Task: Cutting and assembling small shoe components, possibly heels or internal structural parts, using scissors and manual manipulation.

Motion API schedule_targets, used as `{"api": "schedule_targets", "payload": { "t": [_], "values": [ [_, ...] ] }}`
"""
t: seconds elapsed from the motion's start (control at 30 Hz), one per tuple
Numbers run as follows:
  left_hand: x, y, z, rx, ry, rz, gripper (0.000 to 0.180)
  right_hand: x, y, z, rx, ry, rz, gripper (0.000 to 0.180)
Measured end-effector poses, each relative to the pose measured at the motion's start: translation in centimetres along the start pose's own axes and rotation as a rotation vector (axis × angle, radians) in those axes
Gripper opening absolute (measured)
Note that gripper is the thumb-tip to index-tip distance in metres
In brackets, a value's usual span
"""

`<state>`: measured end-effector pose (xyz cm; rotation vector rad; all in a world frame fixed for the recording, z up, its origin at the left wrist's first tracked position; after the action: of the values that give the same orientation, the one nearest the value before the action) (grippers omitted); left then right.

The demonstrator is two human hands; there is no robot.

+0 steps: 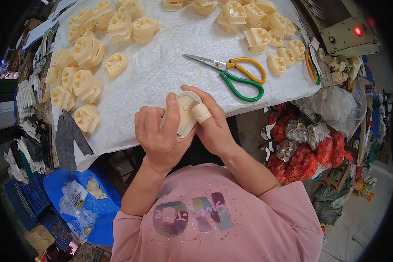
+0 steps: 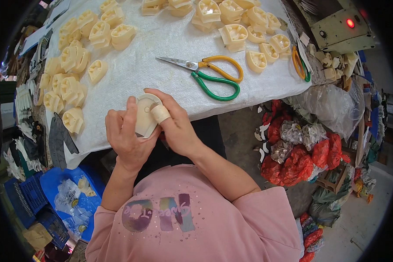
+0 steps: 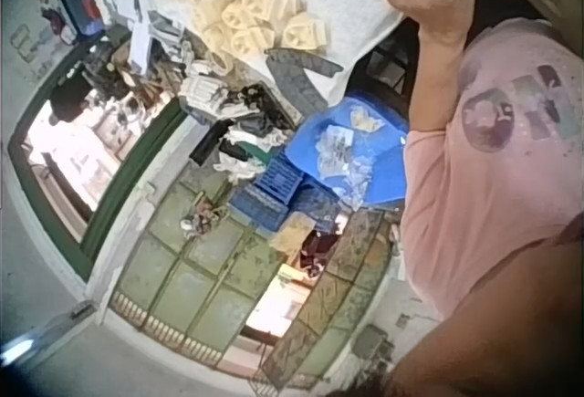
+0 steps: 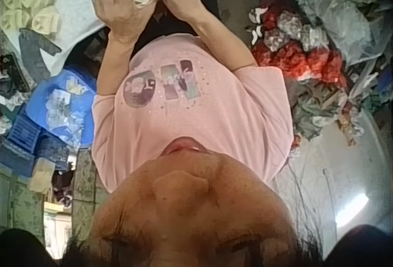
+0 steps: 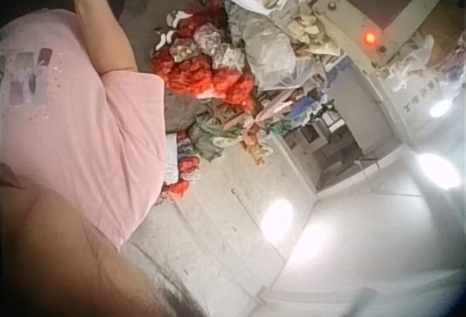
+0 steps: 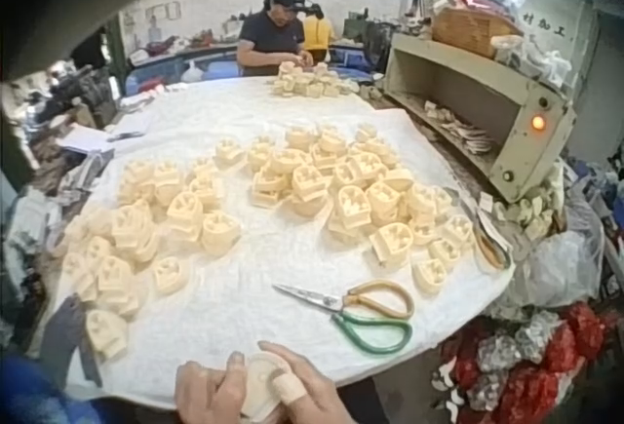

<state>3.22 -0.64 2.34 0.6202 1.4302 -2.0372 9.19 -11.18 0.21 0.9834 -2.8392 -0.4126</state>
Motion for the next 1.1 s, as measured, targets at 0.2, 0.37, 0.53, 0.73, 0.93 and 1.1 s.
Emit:
{"api": "schedule_targets", "payload": {
  "t": [0.2, 0.37, 0.53, 0.73, 0.93, 1.1],
  "values": [
    [0.2, 0.3, -0.8, 0.017, 0.104, 0.029, 0.062, 0.4, 1.3, -0.2, 0.265, -0.150, 0.100, 0.047],
    [-0.5, -0.3, -1.3, 0.639, -0.375, -0.263, 0.061, 0.1, -0.5, -0.9, 0.369, -0.175, -0.085, 0.046],
    [1.2, -0.2, -3.7, 2.161, -0.839, -0.234, 0.055, -1.0, -3.7, -3.9, 0.748, -0.425, 0.067, 0.041],
    [3.0, -0.3, -4.4, 2.368, -1.004, -0.045, 0.054, -1.7, -9.8, -4.0, 1.458, -0.349, 0.193, 0.048],
    [3.5, 0.3, -4.8, 2.371, -0.954, -0.068, 0.065, -2.3, -9.6, -4.5, 1.612, -0.233, 0.092, 0.059],
    [2.0, -1.3, -4.7, 1.843, -0.862, -0.156, 0.074, -1.5, -9.4, -4.5, 1.351, -0.245, 0.126, 0.061]
  ]
}}
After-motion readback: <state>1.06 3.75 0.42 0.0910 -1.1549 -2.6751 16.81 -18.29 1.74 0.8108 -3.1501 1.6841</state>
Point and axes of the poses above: each hand's wrist, its own x-axis away from the middle knuckle, its own y-axis out of the palm, z = x × y, the point moved 2 cm from there along -x, towards the middle knuckle, and after that the axes turned 2 degrees about -z, right-handed, at the moved point
